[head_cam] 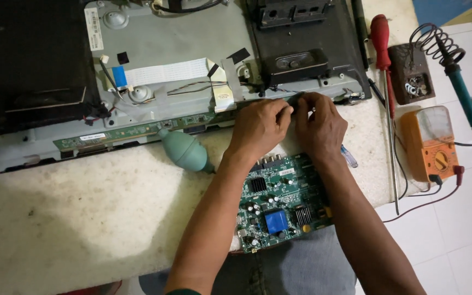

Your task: Removing a circuit board from the bottom of a television panel by unscrewing it and disconnecting ribbon cables.

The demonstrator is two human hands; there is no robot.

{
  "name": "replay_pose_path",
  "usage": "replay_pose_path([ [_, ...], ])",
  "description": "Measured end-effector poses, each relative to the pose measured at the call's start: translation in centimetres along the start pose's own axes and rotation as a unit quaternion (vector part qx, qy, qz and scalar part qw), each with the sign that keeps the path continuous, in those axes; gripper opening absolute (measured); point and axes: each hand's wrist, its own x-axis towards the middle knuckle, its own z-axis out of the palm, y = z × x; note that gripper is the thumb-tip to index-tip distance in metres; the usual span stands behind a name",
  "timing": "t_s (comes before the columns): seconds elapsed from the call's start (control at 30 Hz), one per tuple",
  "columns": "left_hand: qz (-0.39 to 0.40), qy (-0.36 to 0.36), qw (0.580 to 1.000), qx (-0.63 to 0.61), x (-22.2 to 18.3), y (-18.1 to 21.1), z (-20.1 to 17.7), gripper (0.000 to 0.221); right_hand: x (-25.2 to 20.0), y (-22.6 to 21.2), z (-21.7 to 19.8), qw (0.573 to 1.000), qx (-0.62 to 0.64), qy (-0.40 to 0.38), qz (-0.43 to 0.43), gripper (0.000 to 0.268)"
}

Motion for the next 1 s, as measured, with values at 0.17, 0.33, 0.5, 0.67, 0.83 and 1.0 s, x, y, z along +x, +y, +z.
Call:
replay_pose_path([
  [0.17,0.023,0.004,0.999,0.033,0.1,-1.0,0.8,0.035,0.0,0.2,0.0,1.0,-0.013,-0.014,-0.007,0.011],
  [0.33,0.046,0.043,0.997,0.039,0.6,-1.6,1.8,0.034,-0.3,0.4,-1.0,0.998,0.03,-0.047,0.0,0.006],
  [0.5,0.129,0.11,0.982,0.087,0.9,-1.4,2.6,0.019,0.1,1.5,-3.4,0.971,0.176,-0.123,0.109,0.013],
  [0.67,0.143,0.103,0.984,-0.011,1.2,-1.6,4.7,0.016,0.2,1.6,-5.3,0.884,0.374,-0.201,0.197,0.018],
  [0.83,0.189,0.085,0.976,-0.065,0.7,0.5,3.8,0.015,0.3,1.8,-6.1,0.834,0.457,-0.203,0.232,0.015],
  [1.0,0.214,0.135,0.967,-0.005,0.7,0.2,4.9,0.013,0.9,2.0,-7.1,0.819,0.477,-0.209,0.239,0.018],
])
